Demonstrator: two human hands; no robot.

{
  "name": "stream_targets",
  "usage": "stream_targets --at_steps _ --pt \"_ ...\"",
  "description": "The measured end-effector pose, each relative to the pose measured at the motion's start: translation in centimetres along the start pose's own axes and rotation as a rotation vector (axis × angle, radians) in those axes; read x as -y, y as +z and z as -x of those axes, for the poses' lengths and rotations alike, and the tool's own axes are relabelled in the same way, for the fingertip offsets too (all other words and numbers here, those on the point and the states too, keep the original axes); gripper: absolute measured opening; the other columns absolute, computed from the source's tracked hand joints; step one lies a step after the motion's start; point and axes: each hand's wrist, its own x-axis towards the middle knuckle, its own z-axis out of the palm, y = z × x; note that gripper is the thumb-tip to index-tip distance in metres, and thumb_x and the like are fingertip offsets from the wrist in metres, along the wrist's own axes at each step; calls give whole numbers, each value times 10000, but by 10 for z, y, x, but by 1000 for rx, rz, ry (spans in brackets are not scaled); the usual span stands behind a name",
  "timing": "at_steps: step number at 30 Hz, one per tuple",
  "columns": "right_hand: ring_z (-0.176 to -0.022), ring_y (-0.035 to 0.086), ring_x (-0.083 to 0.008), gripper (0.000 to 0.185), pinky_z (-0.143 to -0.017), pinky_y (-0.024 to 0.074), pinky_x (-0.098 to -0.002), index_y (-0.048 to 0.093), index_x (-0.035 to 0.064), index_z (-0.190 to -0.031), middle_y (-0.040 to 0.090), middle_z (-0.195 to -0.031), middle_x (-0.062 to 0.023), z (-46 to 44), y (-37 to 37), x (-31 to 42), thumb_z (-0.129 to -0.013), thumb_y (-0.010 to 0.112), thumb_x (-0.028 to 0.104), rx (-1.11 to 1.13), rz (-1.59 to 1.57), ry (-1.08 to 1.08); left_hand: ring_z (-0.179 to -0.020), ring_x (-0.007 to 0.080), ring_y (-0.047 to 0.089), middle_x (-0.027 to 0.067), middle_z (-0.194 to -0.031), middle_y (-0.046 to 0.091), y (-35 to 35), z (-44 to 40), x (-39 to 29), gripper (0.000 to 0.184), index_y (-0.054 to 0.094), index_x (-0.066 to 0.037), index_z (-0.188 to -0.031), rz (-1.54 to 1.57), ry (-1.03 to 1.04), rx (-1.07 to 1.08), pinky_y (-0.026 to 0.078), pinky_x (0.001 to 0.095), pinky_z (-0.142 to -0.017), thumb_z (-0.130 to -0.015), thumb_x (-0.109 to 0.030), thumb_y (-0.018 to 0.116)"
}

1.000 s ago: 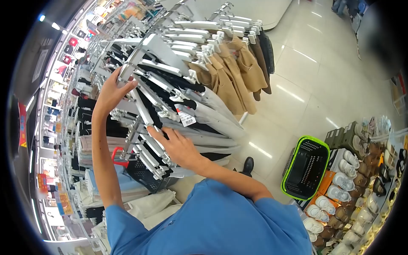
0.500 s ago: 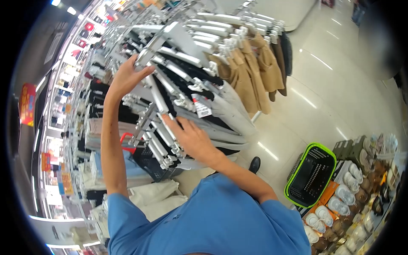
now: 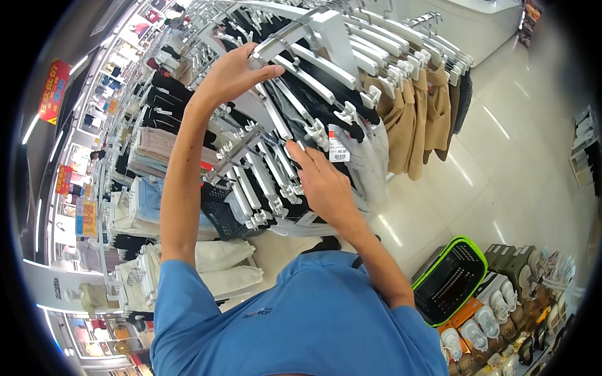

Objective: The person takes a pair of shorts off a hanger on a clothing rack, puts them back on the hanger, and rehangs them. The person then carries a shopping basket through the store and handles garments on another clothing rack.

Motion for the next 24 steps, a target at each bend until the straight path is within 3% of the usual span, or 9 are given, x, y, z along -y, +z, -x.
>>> stream_targets --at_steps 4,7,8,12,18,22,24 --pt "-944 669 -337 547 -797 543 -409 541 169 -1416 665 -1163 -124 -6 -4 0 -892 630 40 -47 44 -14 -811 342 692 190 -807 685 3 0 4 680 657 24 -1020 -75 57 -60 522 422 -750 -800 -612 756" --pt "-947 668 -345 534 -811 539 -407 549 149 -1409 674 -1129 -142 -13 -7 -8 -893 628 35 -78 51 -44 -878 350 697 223 -896 703 5 0 9 755 662 28 -1122 -41 104 -82 530 418 -804 -791 -646 736" --pt "-972 671 -355 535 -836 536 -406 534 120 -1418 675 -1153 -164 -14 -8 -8 -899 628 30 -80 65 -30 -923 331 701 225 -964 715 4 -1 9 818 638 24 -1232 -48 93 -41 532 402 -838 -810 -674 698" --pt "-1019 671 -375 536 -879 527 -421 496 56 -1433 665 -1213 -214 -19 -7 2 -919 645 64 -132 -5 97 -910 251 719 201 -1024 722 1 2 8 927 543 21 -1388 126 55 1 533 378 -873 -855 -736 597" --pt "-1063 672 -360 566 -900 528 -419 453 28 -1442 659 -1228 -219 -24 -9 9 -923 663 108 6 -117 276 -865 247 727 185 -1026 721 10 -2 15 862 557 -21 -1388 66 83 -99 536 376 -861 -892 -726 545" --pt "-1099 664 -350 536 -918 520 -403 440 15 -1405 647 -1247 -215 -31 10 13 -923 660 96 -164 -264 317 -836 231 729 179 -1059 719 13 -6 21 844 548 -63 -1411 83 82 -90 540 374 -854 -897 -732 530" --pt "-1115 659 -345 527 -925 515 -392 444 10 -1392 643 -1251 -214 -30 22 10 -920 664 93 -219 -166 196 -842 227 728 173 -1077 717 15 -6 23 853 541 -72 -1421 118 95 -106 539 370 -855 -895 -743 522"
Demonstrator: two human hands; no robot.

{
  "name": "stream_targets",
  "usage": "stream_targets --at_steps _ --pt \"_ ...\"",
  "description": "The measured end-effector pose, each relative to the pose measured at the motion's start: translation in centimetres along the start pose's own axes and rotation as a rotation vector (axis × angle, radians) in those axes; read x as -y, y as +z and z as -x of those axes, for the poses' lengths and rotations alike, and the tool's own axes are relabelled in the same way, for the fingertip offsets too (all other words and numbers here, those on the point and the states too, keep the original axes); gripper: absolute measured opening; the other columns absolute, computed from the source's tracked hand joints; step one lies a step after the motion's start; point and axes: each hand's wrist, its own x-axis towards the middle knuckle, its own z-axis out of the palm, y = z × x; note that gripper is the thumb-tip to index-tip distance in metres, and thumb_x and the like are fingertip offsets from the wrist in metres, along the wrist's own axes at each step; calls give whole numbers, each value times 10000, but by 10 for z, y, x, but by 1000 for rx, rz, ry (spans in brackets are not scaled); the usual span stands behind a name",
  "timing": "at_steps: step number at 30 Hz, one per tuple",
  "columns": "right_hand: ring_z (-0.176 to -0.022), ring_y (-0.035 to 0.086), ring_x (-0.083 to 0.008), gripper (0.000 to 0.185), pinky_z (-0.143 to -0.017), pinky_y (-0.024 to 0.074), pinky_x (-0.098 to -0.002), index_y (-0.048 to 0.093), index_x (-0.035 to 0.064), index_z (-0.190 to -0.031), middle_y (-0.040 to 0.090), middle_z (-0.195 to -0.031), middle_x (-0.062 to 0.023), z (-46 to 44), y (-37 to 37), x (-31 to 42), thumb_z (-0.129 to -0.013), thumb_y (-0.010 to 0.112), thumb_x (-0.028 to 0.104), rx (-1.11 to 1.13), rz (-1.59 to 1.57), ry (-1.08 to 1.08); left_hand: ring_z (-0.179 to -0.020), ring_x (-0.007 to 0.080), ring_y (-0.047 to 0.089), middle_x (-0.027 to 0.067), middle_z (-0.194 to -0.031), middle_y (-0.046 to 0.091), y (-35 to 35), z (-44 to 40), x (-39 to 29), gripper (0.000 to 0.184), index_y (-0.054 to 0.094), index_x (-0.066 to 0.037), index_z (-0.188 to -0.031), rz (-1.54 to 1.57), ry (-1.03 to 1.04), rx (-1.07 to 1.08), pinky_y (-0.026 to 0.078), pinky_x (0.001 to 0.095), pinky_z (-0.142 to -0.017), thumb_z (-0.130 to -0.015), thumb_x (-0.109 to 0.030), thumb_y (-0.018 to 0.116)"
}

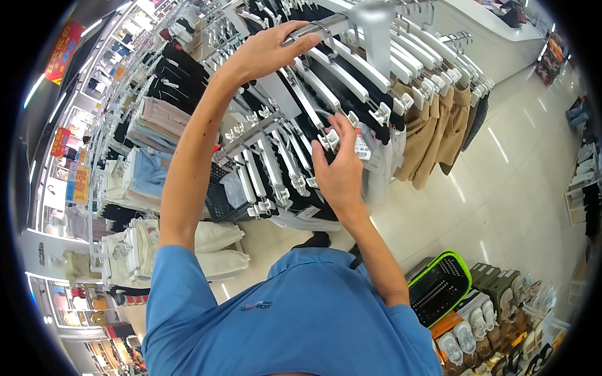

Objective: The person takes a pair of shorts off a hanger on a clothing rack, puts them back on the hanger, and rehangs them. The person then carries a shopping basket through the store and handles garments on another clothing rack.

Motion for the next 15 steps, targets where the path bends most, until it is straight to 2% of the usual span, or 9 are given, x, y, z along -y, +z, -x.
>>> stream_targets --at_steps 1,3,5,6,7,10,13,15 --pt "-1123 657 -342 523 -928 513 -386 446 8 -1385 642 -1253 -213 1 4 -1 -918 666 91 -26 37 -68 -845 224 728 171 -1086 715 1 0 1 857 537 -76 -1426 17 5 -9 538 367 -856 -894 -748 517" --pt "-1137 653 -325 478 -946 498 -379 477 3 -1350 657 -1227 -199 1 6 0 -914 656 79 31 26 11 -866 225 723 178 -1151 695 0 2 0 916 488 -81 -1468 32 15 -30 524 352 -880 -877 -781 504" --pt "-1139 653 -320 461 -953 489 -377 492 9 -1341 662 -1216 -197 -2 11 -8 -912 650 72 39 -27 84 -891 224 718 191 -1148 692 -3 3 -1 930 460 -77 -1486 88 -4 -14 519 348 -888 -878 -779 504" --pt "-1147 650 -286 434 -960 481 -361 517 18 -1325 671 -1206 -186 -6 11 -6 -911 639 64 45 -106 135 -923 219 711 196 -1144 690 -2 3 1 935 444 -69 -1494 120 1 -19 518 347 -886 -881 -772 505" --pt "-1157 639 -245 459 -961 477 -345 517 27 -1348 671 -1229 -167 -8 11 -6 -907 641 50 34 -182 139 -1000 260 700 213 -1163 685 -1 3 2 953 456 -53 -1482 131 -7 -25 512 372 -917 -876 -788 492" --pt "-1185 622 -228 479 -997 463 -335 528 14 -1372 662 -1259 -154 -9 15 -12 -907 642 28 56 -187 85 -1162 363 641 250 -1231 659 1 3 1 969 519 -44 -1434 77 -24 -23 482 421 -995 -867 -827 449" --pt "-1201 623 -246 411 -1032 449 -334 596 -2 -1331 663 -1282 -149 -9 18 -11 -924 642 29 59 -113 -8 -1152 367 646 224 -1244 663 3 1 3 915 544 -61 -1414 21 -38 -28 480 425 -998 -890 -804 443" --pt "-1179 633 -244 383 -1021 453 -326 609 -5 -1313 676 -1257 -147 -10 16 -7 -933 648 27 50 -79 -24 -1124 331 660 197 -1248 666 5 1 5 821 554 -89 -1409 38 -4 -65 502 402 -960 -931 -748 449"
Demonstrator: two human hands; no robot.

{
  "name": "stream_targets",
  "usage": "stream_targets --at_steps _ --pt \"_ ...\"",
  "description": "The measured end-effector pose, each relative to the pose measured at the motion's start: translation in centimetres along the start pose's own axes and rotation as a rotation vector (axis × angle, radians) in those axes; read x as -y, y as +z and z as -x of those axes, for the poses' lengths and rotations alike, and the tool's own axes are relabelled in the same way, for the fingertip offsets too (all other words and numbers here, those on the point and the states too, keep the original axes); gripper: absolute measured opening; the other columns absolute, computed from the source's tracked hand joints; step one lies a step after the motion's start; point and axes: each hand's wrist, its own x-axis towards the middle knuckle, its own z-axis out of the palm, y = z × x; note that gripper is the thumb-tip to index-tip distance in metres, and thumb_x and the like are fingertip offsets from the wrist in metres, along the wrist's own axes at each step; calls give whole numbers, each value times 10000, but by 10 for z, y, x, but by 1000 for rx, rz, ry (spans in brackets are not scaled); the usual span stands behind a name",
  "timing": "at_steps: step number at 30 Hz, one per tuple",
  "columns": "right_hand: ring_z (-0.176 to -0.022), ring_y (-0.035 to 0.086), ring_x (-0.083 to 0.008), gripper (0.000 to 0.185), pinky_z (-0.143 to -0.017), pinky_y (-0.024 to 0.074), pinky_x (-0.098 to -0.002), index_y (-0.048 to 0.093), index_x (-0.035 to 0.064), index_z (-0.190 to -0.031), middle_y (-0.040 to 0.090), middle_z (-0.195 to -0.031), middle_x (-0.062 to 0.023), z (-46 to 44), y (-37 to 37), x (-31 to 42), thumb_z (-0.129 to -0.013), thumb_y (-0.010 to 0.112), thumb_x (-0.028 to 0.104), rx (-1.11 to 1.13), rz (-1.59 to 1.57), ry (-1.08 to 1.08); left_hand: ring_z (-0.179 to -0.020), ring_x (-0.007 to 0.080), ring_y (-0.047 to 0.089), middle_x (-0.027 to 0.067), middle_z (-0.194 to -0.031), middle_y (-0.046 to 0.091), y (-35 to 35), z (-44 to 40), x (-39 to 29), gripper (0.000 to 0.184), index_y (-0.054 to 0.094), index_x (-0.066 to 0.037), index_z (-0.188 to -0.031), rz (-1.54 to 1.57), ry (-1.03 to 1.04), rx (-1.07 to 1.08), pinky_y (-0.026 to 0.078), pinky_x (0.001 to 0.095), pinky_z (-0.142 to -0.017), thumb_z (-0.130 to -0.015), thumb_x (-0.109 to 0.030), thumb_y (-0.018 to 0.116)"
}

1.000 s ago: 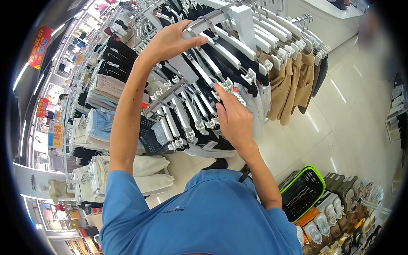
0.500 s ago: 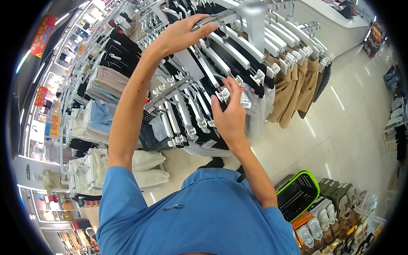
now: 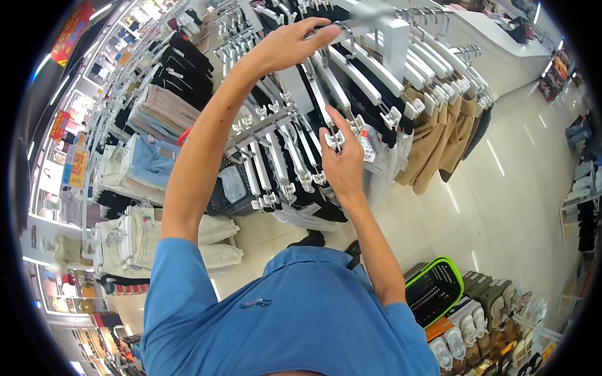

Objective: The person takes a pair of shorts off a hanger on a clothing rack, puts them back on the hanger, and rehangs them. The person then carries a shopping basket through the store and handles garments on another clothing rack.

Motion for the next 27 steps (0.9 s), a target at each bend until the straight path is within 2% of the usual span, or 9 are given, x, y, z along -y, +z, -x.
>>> stream_targets --at_steps 2,4,5,7,13,16,21,22,27 --pt "-1154 640 -243 368 -1005 459 -320 618 -5 -1299 681 -1238 -153 -1 -2 -2 -934 654 26 -64 -44 -6 -1136 236 631 125 -1300 647 0 -1 0 691 506 -127 -1453 116 -65 33 544 339 -842 -992 -640 451" --pt "-1092 654 -243 339 -962 475 -316 635 -1 -1268 690 -1194 -162 1 -2 -4 -930 655 8 -131 -32 -43 -1180 231 605 108 -1355 614 -4 5 -2 671 475 -126 -1475 160 -7 4 558 342 -830 -1016 -612 414" --pt "-1076 658 -246 333 -951 480 -318 638 3 -1262 692 -1182 -163 3 0 -7 -930 654 8 -142 -47 -36 -1267 373 558 168 -1357 602 -3 5 -3 720 494 -58 -1409 196 53 -20 418 400 -1072 -1024 -638 310" --pt "-1040 666 -260 322 -917 492 -323 642 16 -1253 695 -1156 -173 4 0 -6 -932 650 16 -170 -9 -32 -1325 322 518 161 -1405 571 -3 3 -4 642 482 -50 -1430 156 98 -37 368 360 -1114 -1062 -533 273" --pt "-1010 703 -250 259 -872 514 -323 638 12 -1200 725 -1107 -166 3 1 -1 -942 650 34 -218 -183 14 -1353 360 496 169 -1462 536 -7 3 -8 780 457 -123 -1491 179 -100 1 349 383 -1126 -1011 -689 220" --pt "-996 621 -129 302 -874 485 -266 633 6 -1234 693 -1124 -108 4 -4 5 -935 665 24 -157 -247 94 -1327 373 521 205 -1385 592 -11 7 -24 846 539 -144 -1438 158 -206 -11 368 395 -1106 -977 -753 175" --pt "-928 643 -120 295 -819 498 -261 631 15 -1231 719 -1037 -90 3 -1 1 -938 664 27 -185 -187 47 -1127 383 630 223 -1184 690 -4 3 -7 980 637 -134 -1352 211 -162 -28 423 414 -1015 -933 -809 63" --pt "-792 667 -204 272 -711 506 -313 637 17 -1191 723 -1025 -148 3 3 0 -928 687 66 -215 -199 47 -1023 333 647 203 -1080 706 -5 -2 -5 1030 633 -118 -1356 270 -140 -8 418 392 -1007 -911 -831 38" --pt "-849 647 -149 261 -778 495 -272 634 9 -1194 701 -978 -98 -1 -1 6 -937 666 41 -249 -179 7 -953 197 670 119 -942 721 -10 -1 6 1137 504 -87 -1455 569 -45 62 445 320 -963 -831 -879 -22"
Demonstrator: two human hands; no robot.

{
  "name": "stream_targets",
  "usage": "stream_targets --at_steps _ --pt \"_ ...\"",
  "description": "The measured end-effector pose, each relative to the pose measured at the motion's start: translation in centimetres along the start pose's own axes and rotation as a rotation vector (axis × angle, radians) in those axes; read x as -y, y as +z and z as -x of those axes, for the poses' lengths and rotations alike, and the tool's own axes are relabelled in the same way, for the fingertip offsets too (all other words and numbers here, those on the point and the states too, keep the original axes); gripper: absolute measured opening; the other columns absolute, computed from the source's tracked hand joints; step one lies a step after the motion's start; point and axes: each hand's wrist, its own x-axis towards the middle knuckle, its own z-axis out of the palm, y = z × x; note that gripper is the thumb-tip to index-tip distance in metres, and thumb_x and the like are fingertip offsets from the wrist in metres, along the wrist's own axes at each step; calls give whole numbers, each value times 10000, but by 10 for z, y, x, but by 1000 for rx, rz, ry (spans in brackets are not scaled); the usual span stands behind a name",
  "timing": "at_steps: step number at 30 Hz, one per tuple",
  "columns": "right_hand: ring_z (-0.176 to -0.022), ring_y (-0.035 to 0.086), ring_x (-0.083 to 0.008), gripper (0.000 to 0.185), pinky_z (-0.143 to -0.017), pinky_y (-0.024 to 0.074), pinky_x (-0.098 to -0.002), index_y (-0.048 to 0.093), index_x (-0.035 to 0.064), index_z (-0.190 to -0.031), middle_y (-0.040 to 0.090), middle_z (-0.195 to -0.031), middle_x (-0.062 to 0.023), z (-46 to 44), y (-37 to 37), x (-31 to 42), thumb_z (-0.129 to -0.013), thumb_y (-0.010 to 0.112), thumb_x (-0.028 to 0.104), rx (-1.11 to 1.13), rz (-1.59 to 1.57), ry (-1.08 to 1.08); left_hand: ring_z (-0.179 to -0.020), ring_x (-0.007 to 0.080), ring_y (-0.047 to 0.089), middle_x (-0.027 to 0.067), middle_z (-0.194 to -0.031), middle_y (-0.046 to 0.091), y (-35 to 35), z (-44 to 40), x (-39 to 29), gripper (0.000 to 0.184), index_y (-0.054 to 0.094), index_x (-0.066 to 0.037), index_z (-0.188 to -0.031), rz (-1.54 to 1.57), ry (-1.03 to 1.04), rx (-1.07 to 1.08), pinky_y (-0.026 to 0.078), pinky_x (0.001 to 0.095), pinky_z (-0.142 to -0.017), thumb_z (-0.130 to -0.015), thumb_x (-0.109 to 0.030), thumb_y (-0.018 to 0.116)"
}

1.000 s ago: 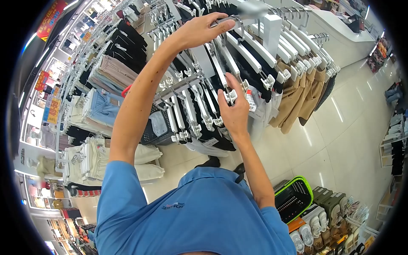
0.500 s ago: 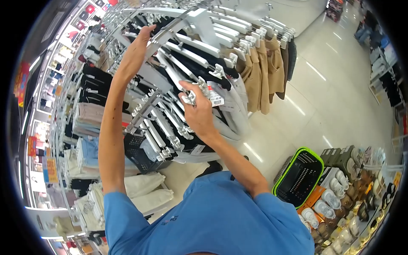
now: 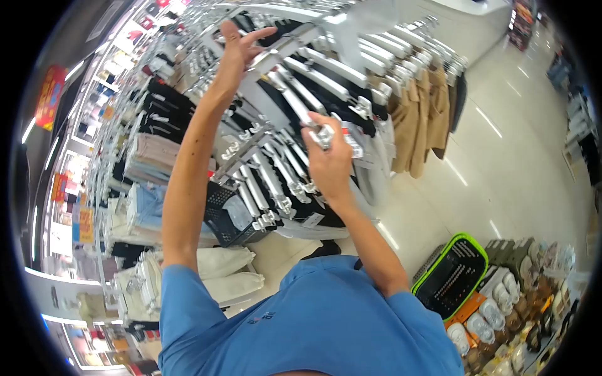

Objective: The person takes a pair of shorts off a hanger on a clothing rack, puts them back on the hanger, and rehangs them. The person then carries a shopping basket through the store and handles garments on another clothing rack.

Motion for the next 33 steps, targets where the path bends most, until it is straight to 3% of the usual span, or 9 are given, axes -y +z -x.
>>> stream_targets --at_steps 3,7,11,12,15,21,22,26,33 --pt "-1023 674 -142 240 -865 510 -254 597 -25 -1206 682 -1041 -100 -5 -2 15 -975 625 31 5 -198 104 -1007 231 689 144 -970 724 -8 4 -6 1172 471 -66 -1473 127 -77 35 450 320 -987 -813 -889 -39" --pt "-1036 689 -182 246 -892 510 -261 569 -52 -1212 664 -1110 -127 -11 -5 19 -994 610 56 43 -191 95 -938 211 702 123 -905 707 -7 5 2 1146 517 -63 -1443 64 -76 -11 492 292 -920 -830 -883 1" --pt "-1035 691 -195 260 -894 515 -267 564 -58 -1214 669 -1113 -141 -16 -1 27 -999 613 80 32 -205 117 -933 183 652 104 -861 693 -3 5 9 1117 551 -58 -1414 -7 -54 -75 414 318 -985 -859 -876 30" --pt "-1034 692 -200 265 -896 516 -270 563 -61 -1213 672 -1118 -149 -18 -1 33 -999 615 86 24 -213 130 -945 184 622 107 -848 687 -2 7 7 1101 588 -51 -1376 -125 -41 -186 377 318 -993 -880 -864 36" --pt "-1040 695 -219 276 -921 513 -285 562 -63 -1213 676 -1137 -172 -17 -6 44 -998 621 99 4 -226 150 -920 180 566 92 -884 670 -2 5 9 1083 645 -42 -1302 -56 -25 -204 395 353 -954 -904 -842 33" --pt "-1059 696 -231 292 -945 505 -302 555 -62 -1226 674 -1169 -206 -1 -29 59 -1000 619 112 10 -191 140 -885 194 567 117 -996 675 2 2 17 784 626 32 -1275 -180 -29 -245 437 337 -904 -1039 -639 297" --pt "-1057 698 -232 298 -950 504 -307 555 -67 -1222 678 -1169 -217 2 -32 62 -1000 621 121 3 -189 141 -1002 224 609 151 -1140 685 -2 2 13 648 616 41 -1279 -201 -101 -188 445 326 -962 -1057 -526 397" --pt "-1040 706 -239 303 -952 505 -312 548 -77 -1212 686 -1143 -223 9 -54 60 -995 626 120 -17 -164 102 -1173 258 616 161 -1234 680 0 -3 20 557 634 24 -1266 -244 -113 -170 438 345 -1024 -1057 -436 399" --pt "-1048 708 -303 306 -970 510 -360 525 -84 -1213 677 -1145 -260 18 -101 68 -995 616 110 -11 -184 102 -1117 263 617 158 -1153 695 0 9 -6 563 662 -10 -1246 -229 -205 -91 433 367 -1015 -1038 -462 397"
